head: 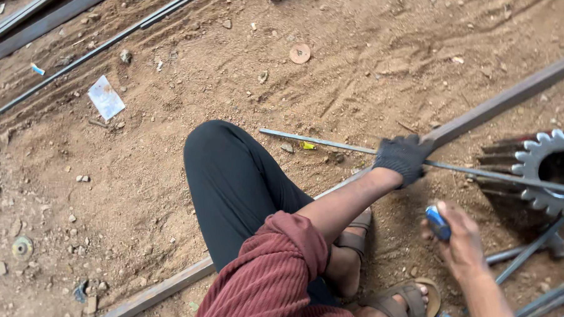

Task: The person sits on the ground and repeatedly hammers thin metal rods against a large metal gear to straighten them. They pick up a rod, position it against the gear, strike it with a hammer, and then place it aside before repeating the process with another rod.

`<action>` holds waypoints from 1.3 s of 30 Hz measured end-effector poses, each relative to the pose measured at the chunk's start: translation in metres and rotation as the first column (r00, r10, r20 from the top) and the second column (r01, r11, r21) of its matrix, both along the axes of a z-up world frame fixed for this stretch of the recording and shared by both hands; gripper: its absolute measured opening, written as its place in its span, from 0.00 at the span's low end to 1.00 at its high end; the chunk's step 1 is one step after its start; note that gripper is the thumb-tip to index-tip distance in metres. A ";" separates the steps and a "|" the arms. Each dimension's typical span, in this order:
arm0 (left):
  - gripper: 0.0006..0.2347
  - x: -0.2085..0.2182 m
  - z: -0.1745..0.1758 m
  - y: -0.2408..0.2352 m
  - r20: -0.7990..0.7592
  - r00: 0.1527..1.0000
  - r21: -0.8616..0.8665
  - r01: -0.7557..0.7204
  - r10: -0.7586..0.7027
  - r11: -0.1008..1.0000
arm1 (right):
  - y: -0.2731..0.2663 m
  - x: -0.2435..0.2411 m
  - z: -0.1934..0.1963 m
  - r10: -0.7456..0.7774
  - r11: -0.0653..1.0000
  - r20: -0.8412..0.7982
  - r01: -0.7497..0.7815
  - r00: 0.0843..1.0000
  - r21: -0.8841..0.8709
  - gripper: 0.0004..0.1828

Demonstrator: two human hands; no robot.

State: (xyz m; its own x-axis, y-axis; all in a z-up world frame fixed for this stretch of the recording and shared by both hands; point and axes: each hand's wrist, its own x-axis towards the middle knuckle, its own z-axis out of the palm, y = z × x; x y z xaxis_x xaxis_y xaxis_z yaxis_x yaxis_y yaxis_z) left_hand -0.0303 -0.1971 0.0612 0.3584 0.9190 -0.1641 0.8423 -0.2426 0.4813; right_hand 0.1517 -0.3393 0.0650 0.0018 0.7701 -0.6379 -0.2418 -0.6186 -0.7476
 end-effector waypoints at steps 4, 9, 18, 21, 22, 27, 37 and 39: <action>0.21 0.017 0.031 -0.001 0.645 0.753 -0.400 0.190 0.128 0.897 | 0.027 -0.004 0.029 0.071 0.969 0.548 -0.187 0.833 0.160 0.21; 0.19 -0.017 0.043 -0.033 0.634 0.675 -0.671 0.239 0.376 0.702 | 0.044 -0.039 0.074 0.131 0.820 0.958 -0.571 0.254 0.039 0.32; 0.14 -0.139 -0.042 0.041 0.702 0.023 -0.704 0.179 0.712 0.688 | 0.102 0.033 0.057 0.448 0.590 0.843 -0.611 -0.296 -0.528 0.28; 0.09 -0.195 -0.078 0.069 0.486 -0.589 -0.741 0.114 0.646 0.661 | 0.122 0.066 0.021 0.441 0.590 0.823 -0.576 -0.358 -0.566 0.26; 0.07 -0.198 -0.085 0.074 0.421 -0.702 -0.753 0.083 0.575 0.653 | 0.131 0.076 0.010 0.435 0.589 0.820 -0.571 -0.373 -0.572 0.26; 0.04 -0.138 -0.087 0.033 0.190 -0.648 -0.961 0.032 0.737 0.276 | 0.148 0.115 -0.034 0.440 0.587 0.814 -0.565 -0.379 -0.580 0.24; 0.18 -0.141 -0.108 -0.001 0.174 -0.561 -0.888 -0.445 0.809 -0.117 | 0.158 0.151 -0.067 0.477 0.601 0.746 -0.447 -0.465 -0.663 0.28; 0.18 -0.141 -0.116 0.001 0.204 -0.550 -0.871 -0.480 0.810 -0.107 | 0.156 0.156 -0.070 0.496 0.627 0.784 -0.471 -0.374 -0.621 0.28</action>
